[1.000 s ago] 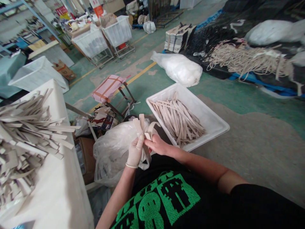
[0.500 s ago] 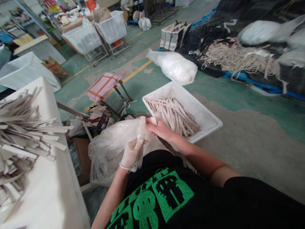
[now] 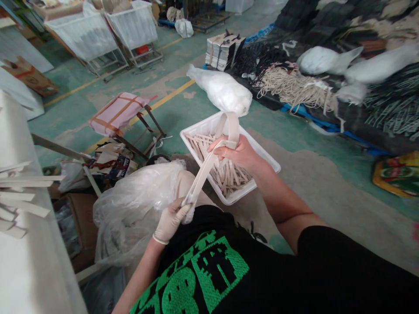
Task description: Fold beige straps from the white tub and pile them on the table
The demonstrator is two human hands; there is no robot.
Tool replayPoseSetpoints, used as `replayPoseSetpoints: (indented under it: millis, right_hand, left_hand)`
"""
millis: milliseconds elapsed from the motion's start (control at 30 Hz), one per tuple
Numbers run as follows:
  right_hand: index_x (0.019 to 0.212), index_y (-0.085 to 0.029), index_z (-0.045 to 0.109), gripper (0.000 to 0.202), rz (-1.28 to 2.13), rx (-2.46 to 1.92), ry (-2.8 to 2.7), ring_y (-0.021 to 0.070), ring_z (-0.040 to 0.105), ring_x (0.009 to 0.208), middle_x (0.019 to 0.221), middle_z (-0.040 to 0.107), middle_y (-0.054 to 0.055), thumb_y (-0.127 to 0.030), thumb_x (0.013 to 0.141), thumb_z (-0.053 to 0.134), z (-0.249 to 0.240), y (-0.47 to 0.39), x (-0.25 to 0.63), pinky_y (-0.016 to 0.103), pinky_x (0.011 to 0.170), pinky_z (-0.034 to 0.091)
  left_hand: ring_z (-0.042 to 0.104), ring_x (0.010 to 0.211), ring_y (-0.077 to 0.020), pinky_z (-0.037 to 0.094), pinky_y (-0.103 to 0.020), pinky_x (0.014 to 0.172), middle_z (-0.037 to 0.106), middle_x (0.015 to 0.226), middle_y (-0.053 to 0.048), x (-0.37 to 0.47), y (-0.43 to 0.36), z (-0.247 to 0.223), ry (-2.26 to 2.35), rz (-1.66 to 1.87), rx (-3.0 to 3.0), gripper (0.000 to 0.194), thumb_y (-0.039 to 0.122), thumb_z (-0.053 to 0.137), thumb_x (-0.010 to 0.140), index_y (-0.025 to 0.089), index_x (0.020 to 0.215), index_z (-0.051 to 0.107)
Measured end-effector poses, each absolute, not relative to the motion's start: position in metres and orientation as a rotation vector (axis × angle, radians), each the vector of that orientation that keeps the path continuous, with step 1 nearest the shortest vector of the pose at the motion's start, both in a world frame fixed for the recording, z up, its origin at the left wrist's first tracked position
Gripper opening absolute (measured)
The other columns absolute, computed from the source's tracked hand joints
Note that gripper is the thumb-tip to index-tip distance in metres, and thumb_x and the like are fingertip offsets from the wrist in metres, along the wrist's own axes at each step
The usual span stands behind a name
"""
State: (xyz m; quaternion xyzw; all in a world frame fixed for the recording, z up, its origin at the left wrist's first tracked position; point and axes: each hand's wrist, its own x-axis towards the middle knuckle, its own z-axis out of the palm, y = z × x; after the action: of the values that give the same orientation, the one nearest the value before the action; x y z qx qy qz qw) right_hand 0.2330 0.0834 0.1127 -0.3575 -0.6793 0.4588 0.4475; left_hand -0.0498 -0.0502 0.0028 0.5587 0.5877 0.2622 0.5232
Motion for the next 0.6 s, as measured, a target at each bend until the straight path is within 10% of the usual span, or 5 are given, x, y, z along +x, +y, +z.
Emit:
replayPoseSetpoints:
  millis: [267, 600]
  right_hand:
    - [0.092, -0.014, 0.077, 0.031, 0.888, -1.153, -2.007, 0.0149, 0.064, 0.066, 0.069, 0.069, 0.003, -0.043, 0.081, 0.077, 0.148, 0.131, 0.297, 0.026, 0.064, 0.051]
    - [0.116, -0.011, 0.071, 0.043, 0.805, -1.680, -1.897, 0.0182, 0.068, 0.071, 0.078, 0.074, 0.008, -0.047, 0.096, 0.058, 0.104, 0.157, 0.309, 0.026, 0.060, 0.055]
  left_hand:
    - [0.066, 0.121, -0.0296, 0.043, -0.044, 0.114, 0.072, 0.126, -0.014, -0.141, -0.059, -0.041, 1.797, 0.852, 1.062, 0.061, 0.065, 0.056, 0.085, 0.016, 0.117, 0.073]
    - [0.064, 0.125, -0.0300, 0.050, -0.037, 0.104, 0.073, 0.126, -0.009, -0.203, -0.084, -0.068, 2.248, 0.154, 1.151, 0.041, 0.044, 0.050, 0.091, 0.022, 0.115, 0.076]
